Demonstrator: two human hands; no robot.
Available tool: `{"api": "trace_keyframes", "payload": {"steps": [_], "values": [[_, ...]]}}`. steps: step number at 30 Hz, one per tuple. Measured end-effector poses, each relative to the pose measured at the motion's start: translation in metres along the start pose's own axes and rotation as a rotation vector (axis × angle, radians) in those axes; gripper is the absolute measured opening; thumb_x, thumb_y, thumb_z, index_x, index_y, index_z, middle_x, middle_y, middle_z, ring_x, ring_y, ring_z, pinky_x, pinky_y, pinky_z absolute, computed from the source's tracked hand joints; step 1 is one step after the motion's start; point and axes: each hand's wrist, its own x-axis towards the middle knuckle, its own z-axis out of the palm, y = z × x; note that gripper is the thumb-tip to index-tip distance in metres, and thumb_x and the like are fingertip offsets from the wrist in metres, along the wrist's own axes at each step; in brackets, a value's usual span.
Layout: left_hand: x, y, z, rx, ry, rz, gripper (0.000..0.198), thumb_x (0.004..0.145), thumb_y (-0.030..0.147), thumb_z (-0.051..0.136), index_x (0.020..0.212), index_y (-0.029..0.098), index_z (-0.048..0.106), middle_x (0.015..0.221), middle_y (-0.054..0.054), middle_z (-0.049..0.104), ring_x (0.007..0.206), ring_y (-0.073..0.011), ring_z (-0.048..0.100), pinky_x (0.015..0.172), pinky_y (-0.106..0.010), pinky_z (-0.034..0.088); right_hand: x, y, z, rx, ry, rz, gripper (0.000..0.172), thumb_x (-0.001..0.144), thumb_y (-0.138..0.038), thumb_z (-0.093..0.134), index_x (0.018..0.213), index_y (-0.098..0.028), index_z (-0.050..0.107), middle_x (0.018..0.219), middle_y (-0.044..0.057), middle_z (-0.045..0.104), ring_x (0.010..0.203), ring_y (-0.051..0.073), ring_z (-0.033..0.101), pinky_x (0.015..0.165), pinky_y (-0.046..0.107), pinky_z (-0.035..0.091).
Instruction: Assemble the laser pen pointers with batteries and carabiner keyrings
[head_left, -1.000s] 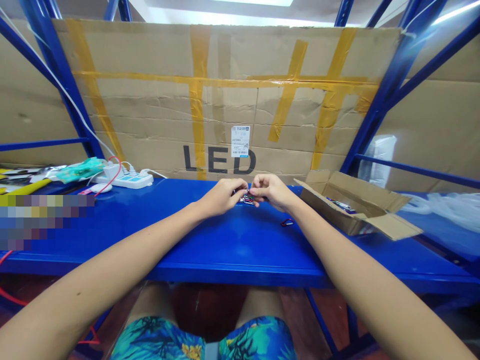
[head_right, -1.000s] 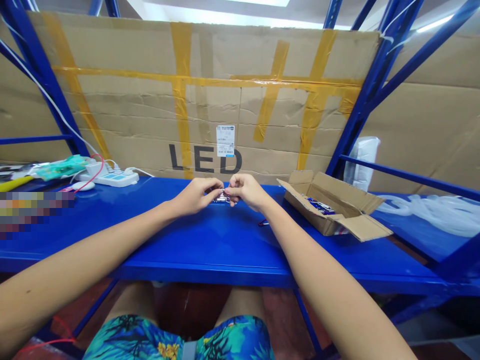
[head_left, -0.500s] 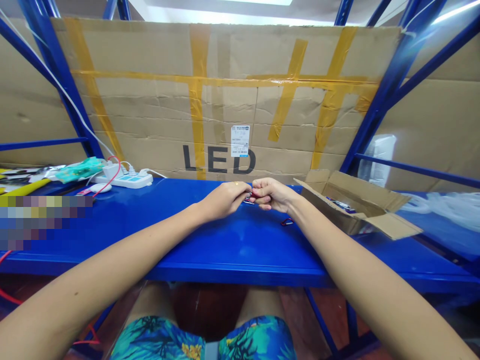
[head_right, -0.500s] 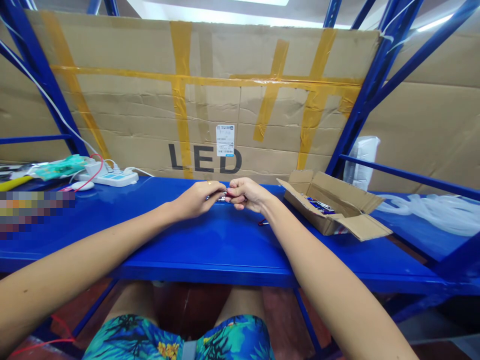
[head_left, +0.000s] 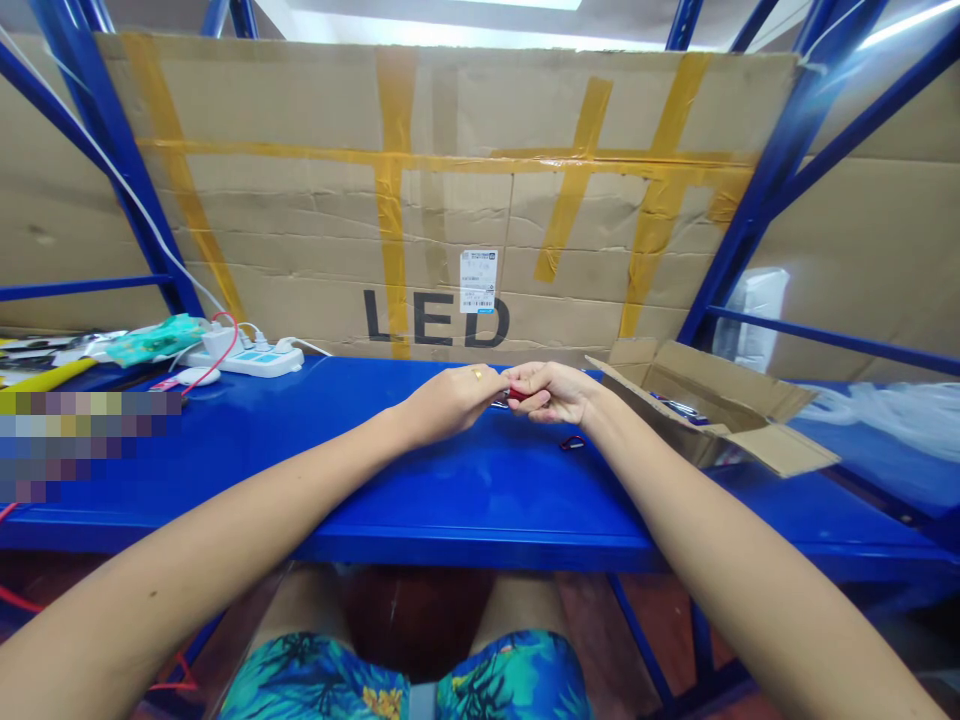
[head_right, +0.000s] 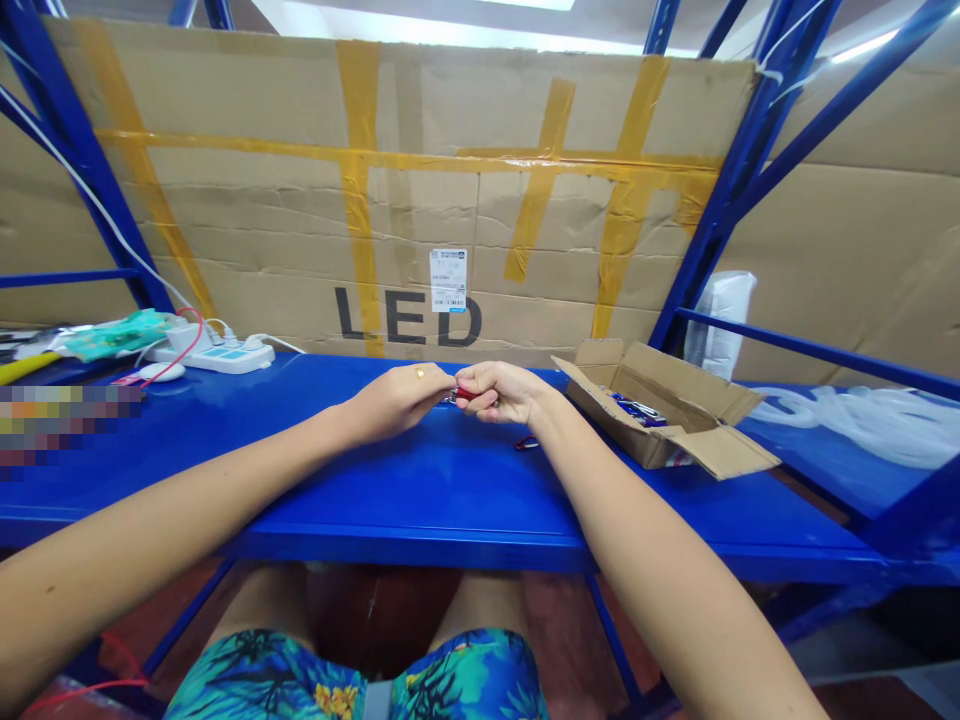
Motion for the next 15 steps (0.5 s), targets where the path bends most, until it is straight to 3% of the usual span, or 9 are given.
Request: {"api": "trace_keyframes", "payload": {"steps": [4, 8, 15], "values": [[0.002, 0.002, 0.001, -0.155, 0.055, -0.106, 0.016, 0.095, 0.018, 0.046, 0.102, 0.016, 0.061, 0.090, -0.006, 0.069, 0.080, -0.0141, 0.064, 0.072, -0.027, 0.049, -0.001, 0.000, 0.003, -0.064, 0.066, -0.032, 0.010, 0.082, -0.011, 0.061, 0.079, -0.012, 0.052, 0.067, 0.004, 0.064, 0.038, 0.001, 0.029, 0.039, 0.016, 0.040], [0.005, 0.006, -0.001, -0.287, 0.046, -0.323, 0.011, 0.089, 0.019, 0.053, 0.093, 0.016, 0.062, 0.085, -0.003, 0.070, 0.070, -0.0124, 0.062, 0.065, -0.025, 0.048, -0.001, 0.000, 0.008, -0.170, 0.160, -0.106, 0.014, 0.079, -0.018, 0.068, 0.078, -0.012, 0.055, 0.069, 0.005, 0.065, 0.043, 0.003, 0.038, 0.045, 0.019, 0.042], [0.004, 0.002, -0.002, -0.530, 0.059, -0.555, 0.010, 0.084, 0.024, 0.057, 0.085, 0.015, 0.062, 0.079, -0.003, 0.068, 0.066, -0.0121, 0.061, 0.059, -0.025, 0.050, 0.002, 0.001, 0.013, -0.316, 0.274, -0.169, 0.027, 0.075, -0.032, 0.075, 0.073, -0.012, 0.058, 0.074, 0.007, 0.067, 0.048, 0.005, 0.043, 0.044, 0.019, 0.033]]}}
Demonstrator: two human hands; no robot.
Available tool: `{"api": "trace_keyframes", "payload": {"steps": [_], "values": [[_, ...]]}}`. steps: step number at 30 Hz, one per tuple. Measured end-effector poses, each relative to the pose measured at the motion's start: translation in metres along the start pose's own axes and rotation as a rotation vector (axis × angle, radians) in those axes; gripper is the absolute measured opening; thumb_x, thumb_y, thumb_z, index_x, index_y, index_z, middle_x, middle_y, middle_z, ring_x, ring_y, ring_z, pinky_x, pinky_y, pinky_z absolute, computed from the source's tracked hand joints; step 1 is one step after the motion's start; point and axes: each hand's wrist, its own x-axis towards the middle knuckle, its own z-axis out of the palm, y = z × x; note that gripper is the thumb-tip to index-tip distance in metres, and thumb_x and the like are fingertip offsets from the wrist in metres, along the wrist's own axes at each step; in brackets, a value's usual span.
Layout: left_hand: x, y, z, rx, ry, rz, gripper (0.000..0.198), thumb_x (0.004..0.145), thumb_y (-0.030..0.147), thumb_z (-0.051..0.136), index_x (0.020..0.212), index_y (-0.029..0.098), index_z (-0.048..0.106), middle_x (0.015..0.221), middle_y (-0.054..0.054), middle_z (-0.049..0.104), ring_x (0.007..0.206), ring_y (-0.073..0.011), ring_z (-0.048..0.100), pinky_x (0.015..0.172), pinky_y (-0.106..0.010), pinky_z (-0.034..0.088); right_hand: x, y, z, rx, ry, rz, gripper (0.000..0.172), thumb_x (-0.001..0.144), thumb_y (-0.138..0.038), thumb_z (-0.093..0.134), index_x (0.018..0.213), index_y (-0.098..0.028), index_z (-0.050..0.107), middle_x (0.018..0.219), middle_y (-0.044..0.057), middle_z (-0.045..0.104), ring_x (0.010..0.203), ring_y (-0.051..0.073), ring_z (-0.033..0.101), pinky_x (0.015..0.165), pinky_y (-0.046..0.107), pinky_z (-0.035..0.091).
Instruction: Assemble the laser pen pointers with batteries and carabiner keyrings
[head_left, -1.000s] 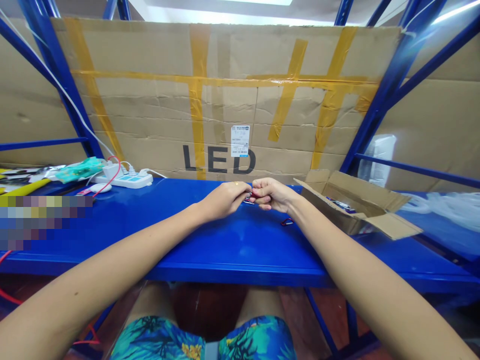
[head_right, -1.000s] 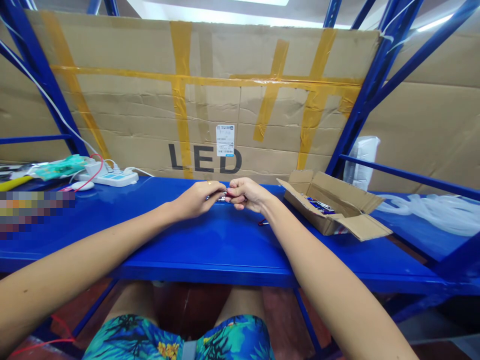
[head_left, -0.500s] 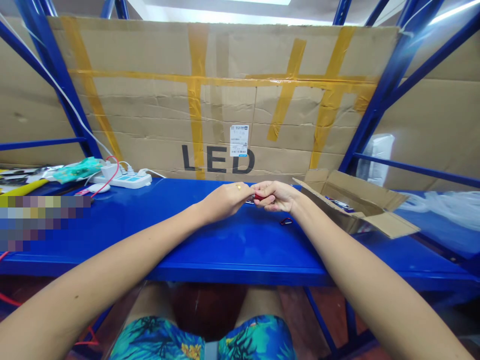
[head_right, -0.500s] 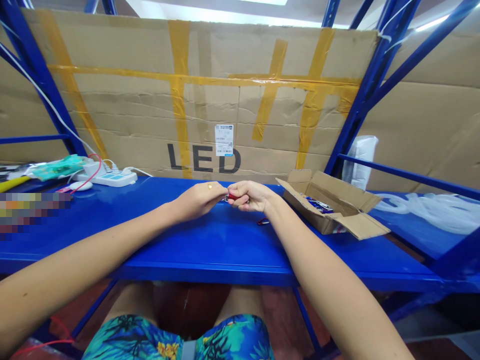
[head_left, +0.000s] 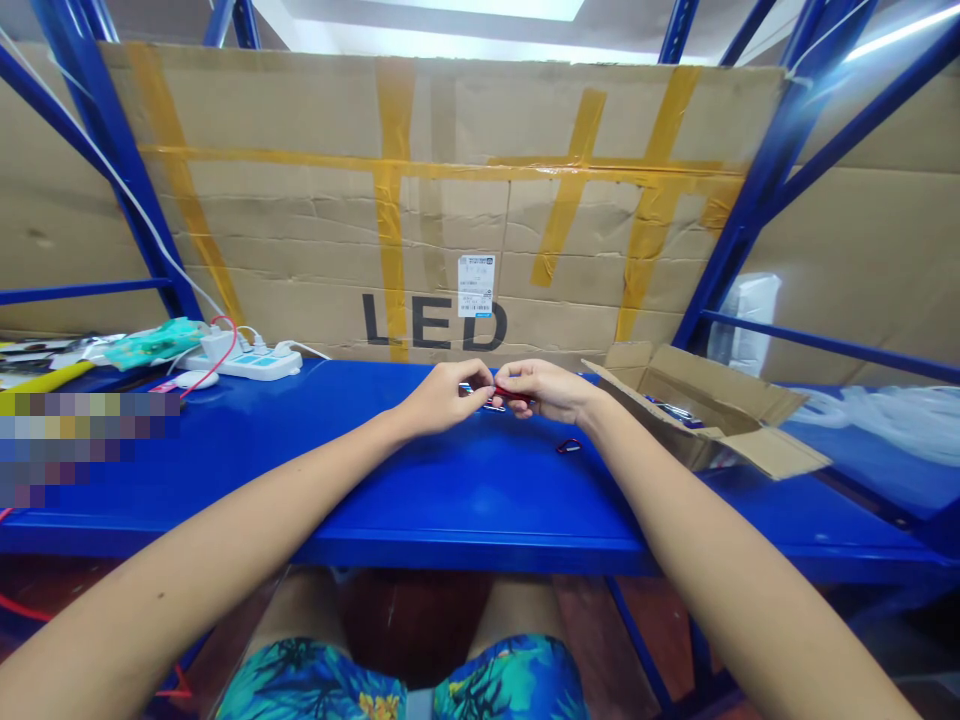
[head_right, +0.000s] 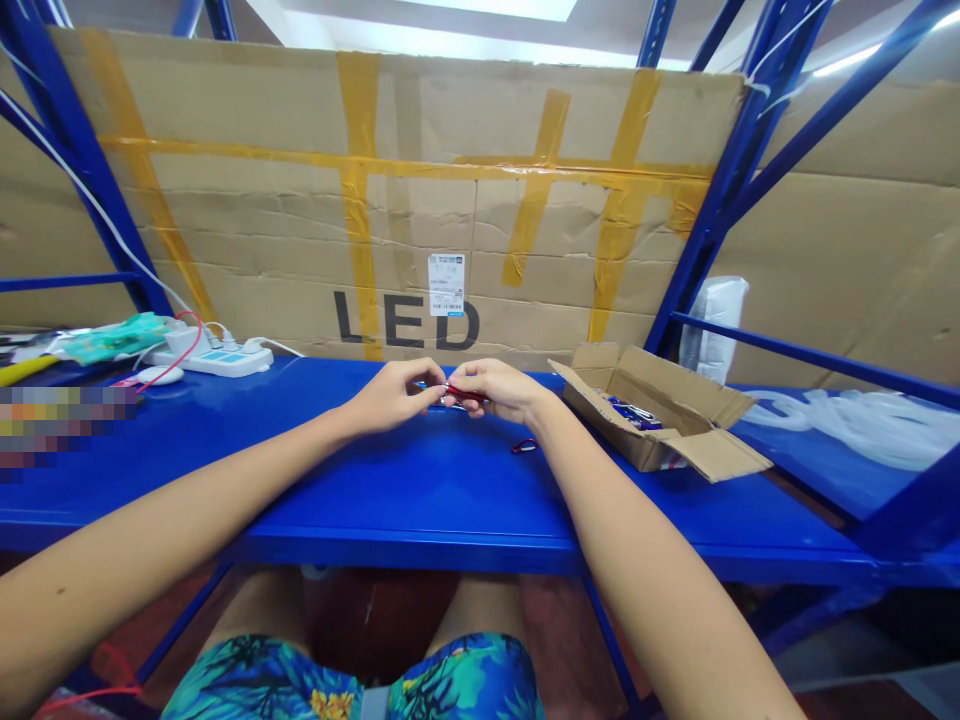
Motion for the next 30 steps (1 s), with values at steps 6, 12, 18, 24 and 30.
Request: {"api": "trace_keyframes", "payload": {"steps": [6, 12, 18, 24, 30], "values": [[0.005, -0.013, 0.004, -0.259, 0.052, -0.135, 0.026, 0.075, 0.028, 0.069, 0.095, 0.013, 0.062, 0.079, -0.004, 0.067, 0.068, -0.0150, 0.061, 0.053, -0.026, 0.050, 0.008, 0.008, 0.004, 0.057, 0.128, -0.065, 0.029, 0.072, -0.035, 0.077, 0.074, -0.014, 0.057, 0.059, 0.000, 0.059, 0.051, 0.009, 0.050, 0.049, 0.022, 0.038], [0.010, -0.019, -0.002, -0.322, 0.091, -0.147, 0.027, 0.073, 0.030, 0.073, 0.091, 0.011, 0.069, 0.081, -0.006, 0.071, 0.075, -0.0165, 0.065, 0.072, -0.031, 0.051, 0.013, 0.012, 0.015, 0.077, 0.186, -0.120, 0.029, 0.074, -0.034, 0.077, 0.080, -0.016, 0.056, 0.065, 0.001, 0.063, 0.059, 0.012, 0.059, 0.057, 0.024, 0.045], [0.012, -0.023, -0.005, -0.283, 0.251, -0.144, 0.018, 0.074, 0.028, 0.071, 0.081, 0.012, 0.066, 0.084, -0.007, 0.072, 0.080, -0.0169, 0.066, 0.079, -0.033, 0.051, 0.007, -0.003, 0.004, -0.424, 0.485, -0.118, 0.029, 0.086, -0.041, 0.064, 0.074, -0.015, 0.060, 0.068, 0.005, 0.064, 0.065, 0.016, 0.062, 0.066, 0.030, 0.050], [0.016, -0.026, -0.008, -0.522, 0.405, -0.220, 0.010, 0.084, 0.021, 0.059, 0.088, 0.013, 0.059, 0.077, -0.006, 0.070, 0.076, -0.0165, 0.068, 0.077, -0.034, 0.055, -0.021, -0.017, -0.025, -1.037, 0.356, 0.567, 0.043, 0.079, -0.047, 0.068, 0.051, -0.016, 0.056, 0.051, 0.009, 0.058, 0.046, 0.017, 0.052, 0.050, 0.034, 0.042], [0.016, -0.020, -0.005, -0.619, 0.333, -0.299, 0.021, 0.092, 0.021, 0.048, 0.108, 0.014, 0.060, 0.075, -0.002, 0.059, 0.054, -0.0096, 0.058, 0.048, -0.025, 0.049, -0.029, -0.005, -0.033, -0.948, 0.158, 0.852, 0.041, 0.056, -0.051, 0.083, 0.056, -0.017, 0.061, 0.046, 0.007, 0.059, 0.049, 0.021, 0.058, 0.045, 0.032, 0.045]]}}
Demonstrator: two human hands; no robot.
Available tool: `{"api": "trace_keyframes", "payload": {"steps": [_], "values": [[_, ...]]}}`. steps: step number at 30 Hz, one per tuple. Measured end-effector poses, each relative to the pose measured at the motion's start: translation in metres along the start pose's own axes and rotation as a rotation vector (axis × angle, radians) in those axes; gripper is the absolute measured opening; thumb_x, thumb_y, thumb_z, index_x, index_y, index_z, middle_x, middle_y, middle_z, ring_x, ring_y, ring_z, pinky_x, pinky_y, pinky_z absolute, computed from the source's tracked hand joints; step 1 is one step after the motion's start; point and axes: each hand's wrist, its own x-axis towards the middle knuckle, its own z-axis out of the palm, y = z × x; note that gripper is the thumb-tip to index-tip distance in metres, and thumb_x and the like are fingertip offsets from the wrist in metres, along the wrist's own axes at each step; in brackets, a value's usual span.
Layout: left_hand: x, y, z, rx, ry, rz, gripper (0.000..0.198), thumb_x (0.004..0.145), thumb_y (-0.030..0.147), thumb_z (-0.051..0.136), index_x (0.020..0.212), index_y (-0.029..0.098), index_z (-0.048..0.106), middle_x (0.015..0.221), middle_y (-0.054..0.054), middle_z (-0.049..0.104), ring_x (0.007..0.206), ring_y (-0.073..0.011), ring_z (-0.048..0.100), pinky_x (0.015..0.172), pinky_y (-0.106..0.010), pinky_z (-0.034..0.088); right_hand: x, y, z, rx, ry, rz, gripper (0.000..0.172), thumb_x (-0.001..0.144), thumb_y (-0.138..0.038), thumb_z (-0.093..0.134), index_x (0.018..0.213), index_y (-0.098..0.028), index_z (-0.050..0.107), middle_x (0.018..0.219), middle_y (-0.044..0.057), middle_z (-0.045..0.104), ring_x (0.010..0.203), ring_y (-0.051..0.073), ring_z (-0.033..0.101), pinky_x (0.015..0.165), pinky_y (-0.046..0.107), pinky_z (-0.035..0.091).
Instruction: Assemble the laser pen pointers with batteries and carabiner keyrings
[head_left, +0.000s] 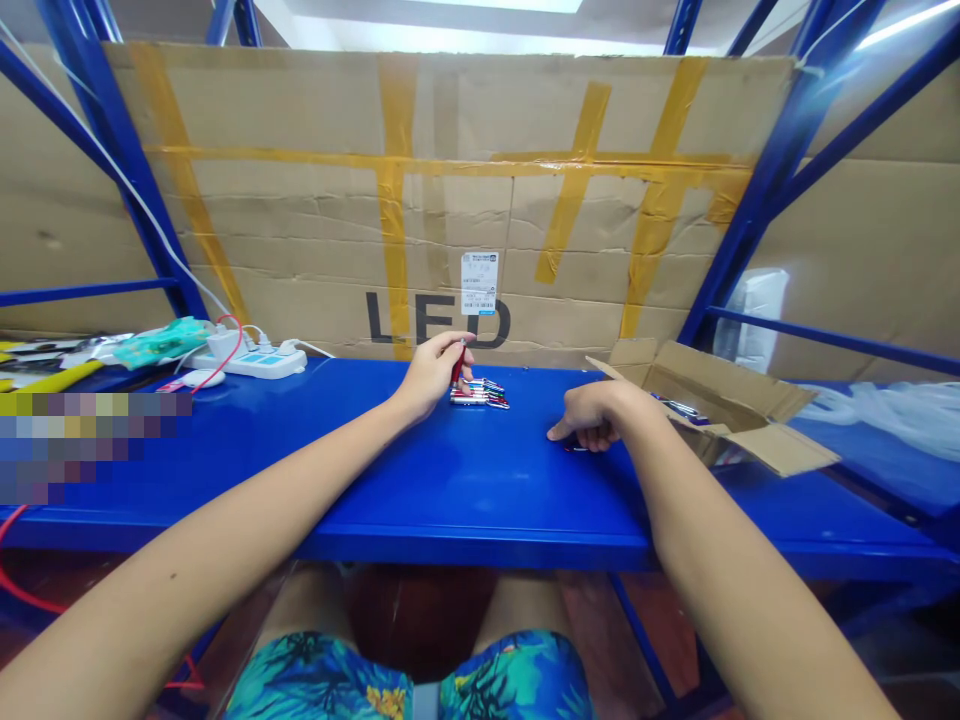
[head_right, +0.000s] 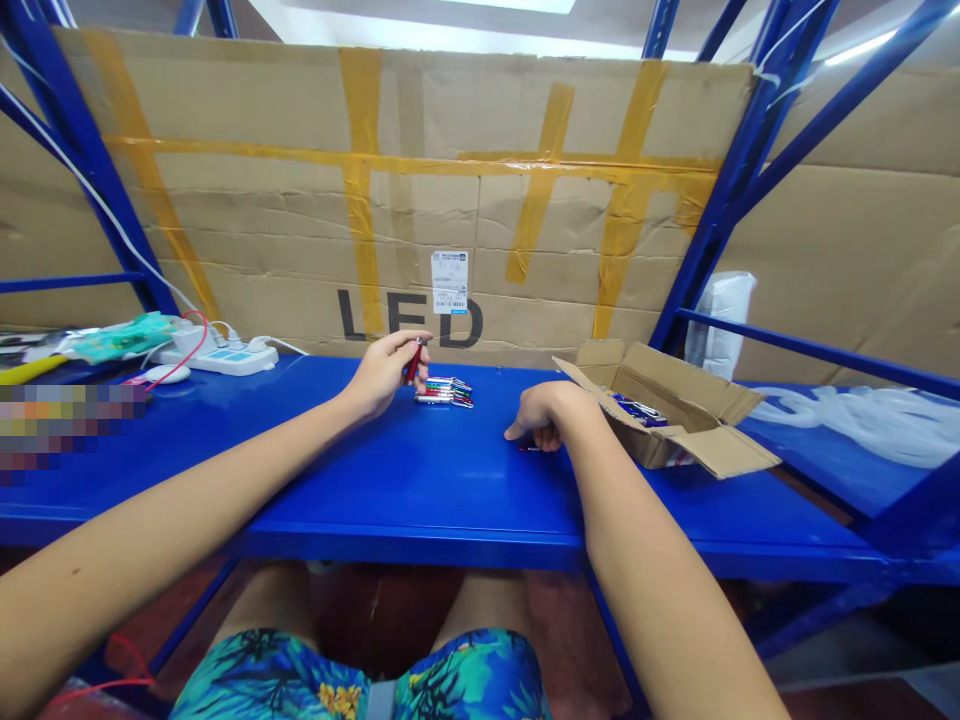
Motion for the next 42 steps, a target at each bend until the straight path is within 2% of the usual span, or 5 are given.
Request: {"api": "trace_keyframes", "payload": {"steps": [5, 18, 25, 30, 42], "values": [[-0.002, -0.002, 0.001, 0.076, -0.099, 0.004, 0.023, 0.092, 0.020, 0.045, 0.110, 0.017, 0.059, 0.082, -0.002, 0.059, 0.048, -0.0054, 0.044, 0.039, -0.019, 0.034, -0.003, -0.007, 0.003, -0.050, -0.028, -0.072, 0.028, 0.059, -0.033, 0.083, 0.056, -0.013, 0.063, 0.054, 0.010, 0.065, 0.048, 0.019, 0.061, 0.043, 0.029, 0.047], [-0.013, -0.008, 0.006, 0.634, -0.217, 0.206, 0.018, 0.079, 0.021, 0.057, 0.093, 0.015, 0.065, 0.077, -0.001, 0.062, 0.070, -0.0135, 0.054, 0.067, -0.027, 0.043, -0.005, -0.037, 0.020, -0.192, 0.271, -0.286, 0.016, 0.061, -0.019, 0.070, 0.055, -0.016, 0.056, 0.048, 0.006, 0.059, 0.047, 0.020, 0.058, 0.046, 0.031, 0.045], [-0.020, -0.008, 0.006, 0.721, -0.406, 0.334, 0.021, 0.084, 0.024, 0.057, 0.101, 0.017, 0.066, 0.073, 0.001, 0.062, 0.064, -0.0116, 0.051, 0.061, -0.024, 0.039, 0.006, -0.041, 0.026, 0.634, -0.132, -0.693, 0.004, 0.073, -0.017, 0.056, 0.077, -0.019, 0.054, 0.062, 0.003, 0.062, 0.051, 0.014, 0.057, 0.046, 0.027, 0.051], [-0.017, -0.005, 0.002, 0.789, -0.404, 0.383, 0.016, 0.086, 0.023, 0.057, 0.094, 0.019, 0.071, 0.075, 0.000, 0.067, 0.064, -0.0111, 0.054, 0.062, -0.023, 0.037, 0.007, -0.038, 0.025, 0.804, -0.323, -0.743, 0.008, 0.076, -0.016, 0.060, 0.083, -0.017, 0.056, 0.063, 0.002, 0.060, 0.052, 0.013, 0.055, 0.051, 0.029, 0.053], [-0.014, -0.010, 0.001, 0.891, -0.261, 0.406, 0.013, 0.085, 0.025, 0.060, 0.085, 0.017, 0.069, 0.068, 0.000, 0.065, 0.061, -0.0119, 0.052, 0.059, -0.024, 0.035, 0.000, -0.038, 0.019, 0.928, -0.276, -0.781, 0.012, 0.080, -0.021, 0.065, 0.084, -0.011, 0.066, 0.066, -0.001, 0.048, 0.058, 0.009, 0.046, 0.053, 0.025, 0.047]]}}
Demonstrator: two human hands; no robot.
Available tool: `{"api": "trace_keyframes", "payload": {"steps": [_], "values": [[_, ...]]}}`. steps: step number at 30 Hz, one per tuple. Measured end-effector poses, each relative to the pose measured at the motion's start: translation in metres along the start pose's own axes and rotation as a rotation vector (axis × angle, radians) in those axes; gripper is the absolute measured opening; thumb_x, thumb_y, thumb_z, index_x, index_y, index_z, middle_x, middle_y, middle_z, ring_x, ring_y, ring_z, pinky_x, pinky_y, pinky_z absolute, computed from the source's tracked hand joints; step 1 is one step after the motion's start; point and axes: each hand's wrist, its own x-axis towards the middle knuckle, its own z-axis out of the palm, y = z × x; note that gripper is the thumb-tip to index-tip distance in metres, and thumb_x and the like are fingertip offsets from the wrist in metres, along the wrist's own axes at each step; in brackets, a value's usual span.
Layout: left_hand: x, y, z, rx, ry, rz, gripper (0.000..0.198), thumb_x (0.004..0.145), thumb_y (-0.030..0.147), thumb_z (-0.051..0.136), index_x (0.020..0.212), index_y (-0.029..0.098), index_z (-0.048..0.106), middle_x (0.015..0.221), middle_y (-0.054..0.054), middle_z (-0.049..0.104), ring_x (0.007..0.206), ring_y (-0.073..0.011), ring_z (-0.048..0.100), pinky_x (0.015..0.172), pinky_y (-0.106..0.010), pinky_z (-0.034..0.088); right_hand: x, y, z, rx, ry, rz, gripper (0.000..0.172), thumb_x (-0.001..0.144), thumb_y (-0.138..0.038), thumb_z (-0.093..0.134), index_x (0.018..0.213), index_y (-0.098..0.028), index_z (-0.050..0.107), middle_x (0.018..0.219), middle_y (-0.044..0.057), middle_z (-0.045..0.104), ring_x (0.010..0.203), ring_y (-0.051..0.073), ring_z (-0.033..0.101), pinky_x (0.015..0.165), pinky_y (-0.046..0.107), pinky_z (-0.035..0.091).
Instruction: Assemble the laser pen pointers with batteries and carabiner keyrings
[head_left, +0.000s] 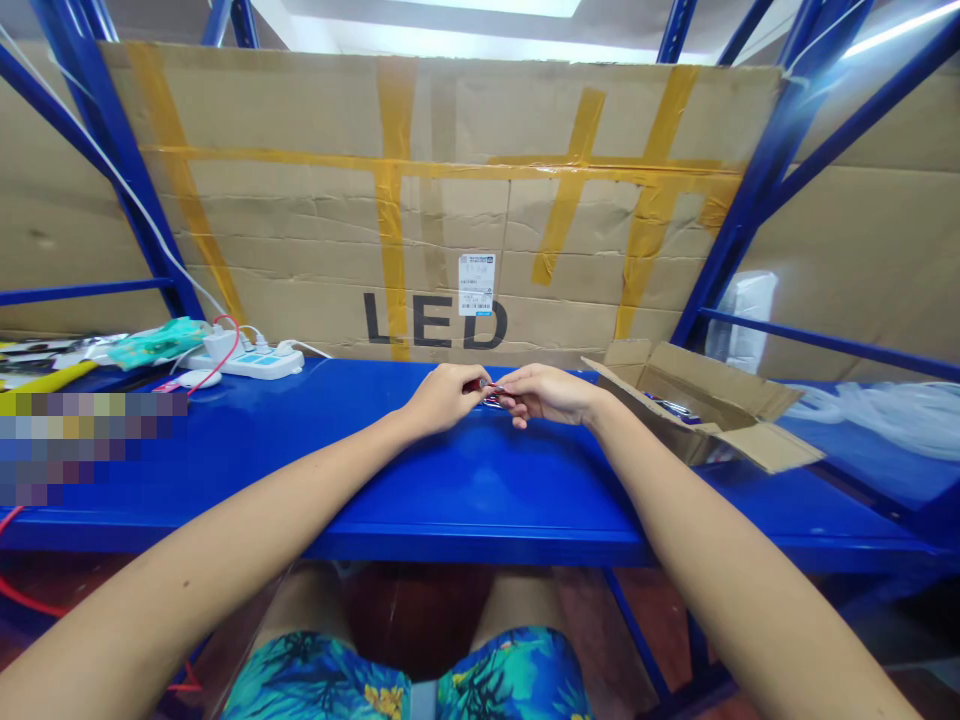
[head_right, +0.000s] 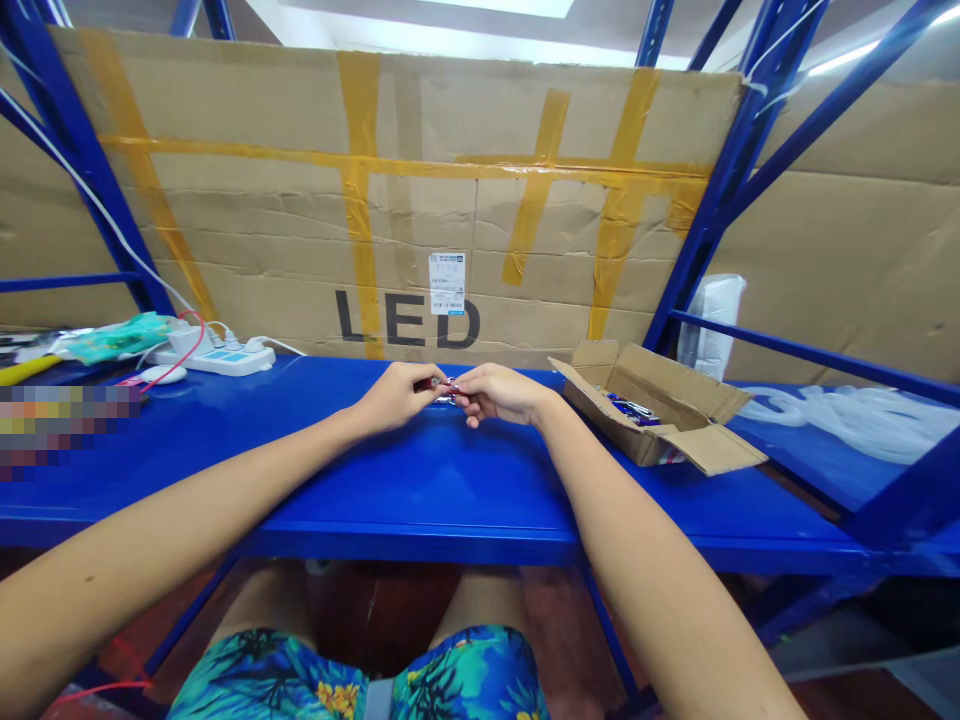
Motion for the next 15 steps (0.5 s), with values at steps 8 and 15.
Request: {"api": "trace_keyframes", "payload": {"steps": [8, 15], "values": [[0.000, 0.000, 0.005, 0.042, 0.001, -0.014, 0.012, 0.086, 0.023, 0.058, 0.088, 0.018, 0.068, 0.077, -0.003, 0.069, 0.069, -0.0150, 0.059, 0.063, -0.025, 0.038, 0.006, 0.006, 0.003, -0.141, 0.197, -0.052, 0.016, 0.082, -0.020, 0.056, 0.068, -0.014, 0.059, 0.052, -0.007, 0.027, 0.045, 0.006, 0.023, 0.041, 0.021, 0.031], [-0.001, 0.004, 0.003, 0.162, -0.101, -0.114, 0.017, 0.086, 0.028, 0.055, 0.100, 0.020, 0.060, 0.085, -0.005, 0.070, 0.074, -0.0205, 0.063, 0.062, -0.029, 0.039, 0.015, 0.010, 0.009, -0.712, 0.346, -0.138, 0.021, 0.083, -0.014, 0.043, 0.065, -0.016, 0.053, 0.048, -0.003, 0.043, 0.042, 0.011, 0.047, 0.047, 0.025, 0.037]]}}
